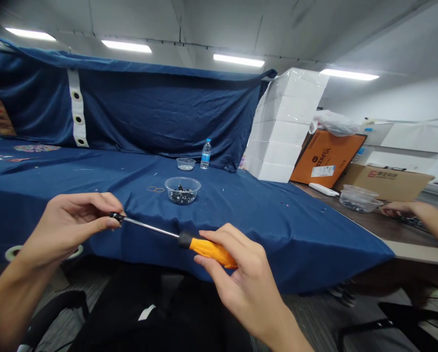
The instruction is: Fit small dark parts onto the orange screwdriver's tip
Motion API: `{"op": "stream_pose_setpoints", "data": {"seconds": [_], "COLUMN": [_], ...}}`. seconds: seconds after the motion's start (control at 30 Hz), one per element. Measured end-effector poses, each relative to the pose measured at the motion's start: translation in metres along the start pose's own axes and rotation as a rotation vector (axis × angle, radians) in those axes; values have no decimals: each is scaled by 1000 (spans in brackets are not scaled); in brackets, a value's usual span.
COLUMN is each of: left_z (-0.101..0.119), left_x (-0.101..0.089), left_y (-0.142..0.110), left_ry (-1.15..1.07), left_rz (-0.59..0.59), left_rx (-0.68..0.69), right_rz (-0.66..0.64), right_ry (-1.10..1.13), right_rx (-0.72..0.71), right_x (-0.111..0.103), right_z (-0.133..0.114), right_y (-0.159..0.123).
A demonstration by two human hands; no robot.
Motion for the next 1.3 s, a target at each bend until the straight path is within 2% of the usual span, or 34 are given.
{"op": "stream_pose_setpoints", "data": {"seconds": [0.07,0.13,0.2,0.23,0.3,0.37,0.47,0.53,0.6,0.7,0.77,0.8,0.87,1.0,1.03,1.07,1.13,1.23,1.3], "left_z": [-1,-1,-1,0,0,0,0,0,0,-1,-1,-1,0,0,-1,-1,0,1,2], "left_x": [2,3,4,4,3,1,0,1,1,3,3,3,3,2,2,2,3,5,6], "left_y": [0,-1,-1,-1,-2,-2,-2,-2,-1,0,0,0,0,-1,-1,-1,-1,-2,-2], "left_ry": [8,9,11,14,20,23,27,32,31,19,8,5,5,18,19,18,15,6,0], "left_rz": [2,-3,-14,-20,-29,-34,-23,-5,11,7,-4,-9,-15,-14,-13,-15,-30,-59,-64], "left_rx": [12,25,30,29,25,22,39,55,66,58,43,40,38,40,40,43,53,67,65], "right_rz": [-158,-387,-508,-494,-361,-217,-82,-54,-109,-316,-352,-324,-209,-4,25,26,-60,-325,-403], "right_ry": [99,257,346,342,272,179,36,-33,-35,126,218,229,204,128,107,91,129,313,362], "right_rx": [236,453,559,557,471,306,31,-39,41,319,452,467,392,19,-27,-15,162,485,561], "right_x": [2,4,5,5,2,0,-2,-2,0,3,3,2,0,-4,-5,-6,-6,-1,0], "right_z": [5,9,13,14,15,14,9,7,7,10,11,12,11,5,4,4,7,12,13], "right_y": [2,1,1,1,2,3,2,3,3,4,4,4,4,4,3,4,5,5,4]}}
Point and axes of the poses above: each hand's wrist, its own y-axis towards the middle knuckle, its own x-axis out of the palm, z = x × y, the point moved 2 cm from there along y, towards the middle knuckle, and after that the axes turned 7 degrees about x, right-handed, at the moved point
